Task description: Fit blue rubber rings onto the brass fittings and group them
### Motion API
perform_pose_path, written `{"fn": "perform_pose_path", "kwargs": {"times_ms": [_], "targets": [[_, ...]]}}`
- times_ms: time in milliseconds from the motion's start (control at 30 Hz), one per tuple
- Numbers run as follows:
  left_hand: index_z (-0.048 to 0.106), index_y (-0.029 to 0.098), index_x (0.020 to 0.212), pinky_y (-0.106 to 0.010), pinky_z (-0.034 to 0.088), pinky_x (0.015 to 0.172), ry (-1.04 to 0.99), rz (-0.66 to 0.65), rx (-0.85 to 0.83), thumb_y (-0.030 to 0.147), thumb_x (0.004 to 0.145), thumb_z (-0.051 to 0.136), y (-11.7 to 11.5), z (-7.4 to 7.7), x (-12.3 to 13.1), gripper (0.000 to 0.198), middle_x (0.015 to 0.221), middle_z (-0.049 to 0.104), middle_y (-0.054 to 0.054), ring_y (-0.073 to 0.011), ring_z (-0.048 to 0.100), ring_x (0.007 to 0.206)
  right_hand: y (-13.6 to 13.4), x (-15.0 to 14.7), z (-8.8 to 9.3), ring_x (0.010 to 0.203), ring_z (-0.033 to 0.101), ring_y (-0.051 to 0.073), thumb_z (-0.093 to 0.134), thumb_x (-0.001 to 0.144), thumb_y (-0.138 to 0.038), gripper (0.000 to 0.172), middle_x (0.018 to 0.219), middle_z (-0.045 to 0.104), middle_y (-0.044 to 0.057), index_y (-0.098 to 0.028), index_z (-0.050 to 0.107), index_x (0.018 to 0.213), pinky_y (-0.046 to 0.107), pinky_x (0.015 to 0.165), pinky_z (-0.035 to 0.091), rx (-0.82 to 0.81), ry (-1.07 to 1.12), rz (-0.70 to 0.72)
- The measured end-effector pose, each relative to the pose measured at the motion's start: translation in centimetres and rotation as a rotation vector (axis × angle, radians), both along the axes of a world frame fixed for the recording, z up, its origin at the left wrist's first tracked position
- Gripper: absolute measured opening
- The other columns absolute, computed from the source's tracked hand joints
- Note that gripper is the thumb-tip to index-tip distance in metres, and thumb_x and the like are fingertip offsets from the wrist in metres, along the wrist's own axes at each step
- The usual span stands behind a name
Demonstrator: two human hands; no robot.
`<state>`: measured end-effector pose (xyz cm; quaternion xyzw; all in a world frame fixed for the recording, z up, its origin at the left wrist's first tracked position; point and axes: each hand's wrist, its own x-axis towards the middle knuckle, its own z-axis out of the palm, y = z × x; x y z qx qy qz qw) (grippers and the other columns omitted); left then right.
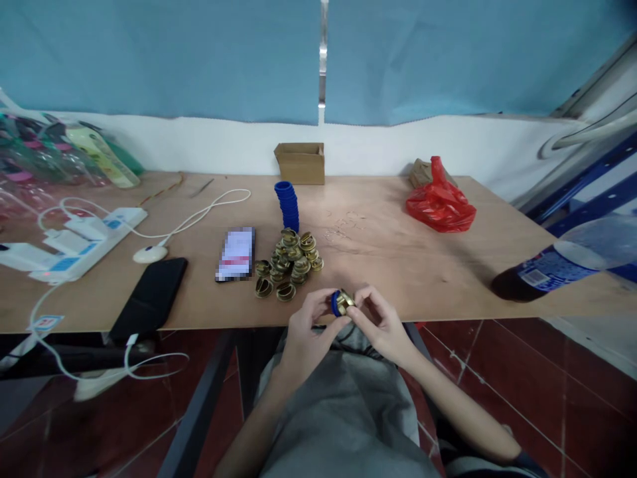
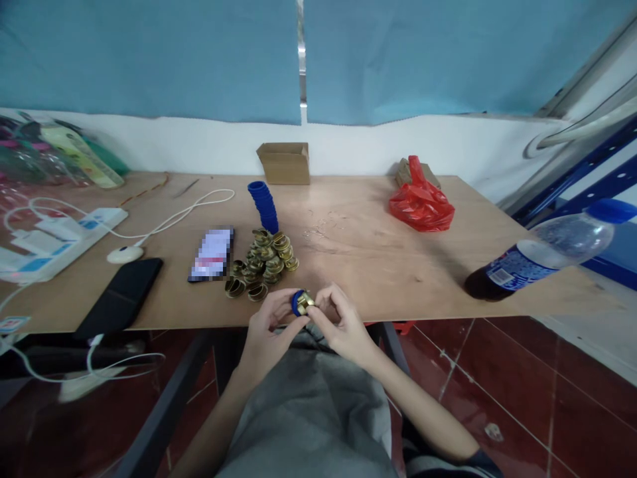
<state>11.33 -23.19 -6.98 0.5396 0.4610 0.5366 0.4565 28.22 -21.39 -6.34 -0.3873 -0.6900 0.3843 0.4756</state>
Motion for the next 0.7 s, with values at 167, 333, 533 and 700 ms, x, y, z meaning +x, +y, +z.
{"fn": "perform_pose_path", "kwargs": {"times_ms": [167, 333, 533, 700], "targets": [[0.068, 0.020, 0.114, -0.035, 0.062, 0.091, 0.001, 0.113, 0.051, 0.022, 0.077, 0.080, -0.1, -0.3, -0.1, 0.039, 0.107, 0.078, -0.005, -0.0222, 0.076, 0.098, 0.2, 0.5, 0.0, 0.075, 0.049, 0.016, 0.055, 0.102, -0.036, 0.018, 0.084, 0.049, 0.000, -0.023, 0.050, 0.090, 0.028, 0.070, 0.044, 0.093, -0.013, -0.084], [0.069, 0.021, 0.119, -0.035, 0.061, 0.090, 0.121, 0.246, 0.175, 0.025, 0.077, 0.082, 1.7, 0.8, -2.5, 0.044, 0.105, 0.076, -0.004, -0.0201, 0.074, 0.093, 1.4, 0.8, -0.5, 0.075, 0.051, 0.016, 0.056, 0.100, -0.029, 0.015, 0.083, 0.052, 0.000, -0.022, 0.050, 0.088, 0.029, 0.071, 0.042, 0.194, -0.098, -0.209], [0.069, 0.020, 0.116, -0.032, 0.057, 0.085, 0.200, 0.504, 0.444, 0.031, 0.085, 0.075, 9.7, 6.0, -6.5, 0.033, 0.106, 0.073, -0.004, -0.0151, 0.069, 0.086, 2.4, 0.6, -1.8, 0.070, 0.052, 0.015, 0.056, 0.100, -0.028, 0.014, 0.082, 0.052, 0.000, -0.021, 0.051, 0.089, 0.027, 0.063, 0.041, 0.149, -0.175, -0.208], [0.069, 0.016, 0.117, -0.035, 0.055, 0.090, 0.586, 0.530, 0.459, 0.032, 0.096, 0.063, 18.0, 9.6, -8.8, 0.027, 0.112, 0.070, -0.005, -0.0142, 0.065, 0.091, 2.4, 0.8, -1.9, 0.070, 0.051, 0.015, 0.055, 0.100, -0.027, 0.014, 0.081, 0.052, -0.001, -0.021, 0.050, 0.088, 0.028, 0.065, 0.040, 0.145, -0.216, -0.203]]}}
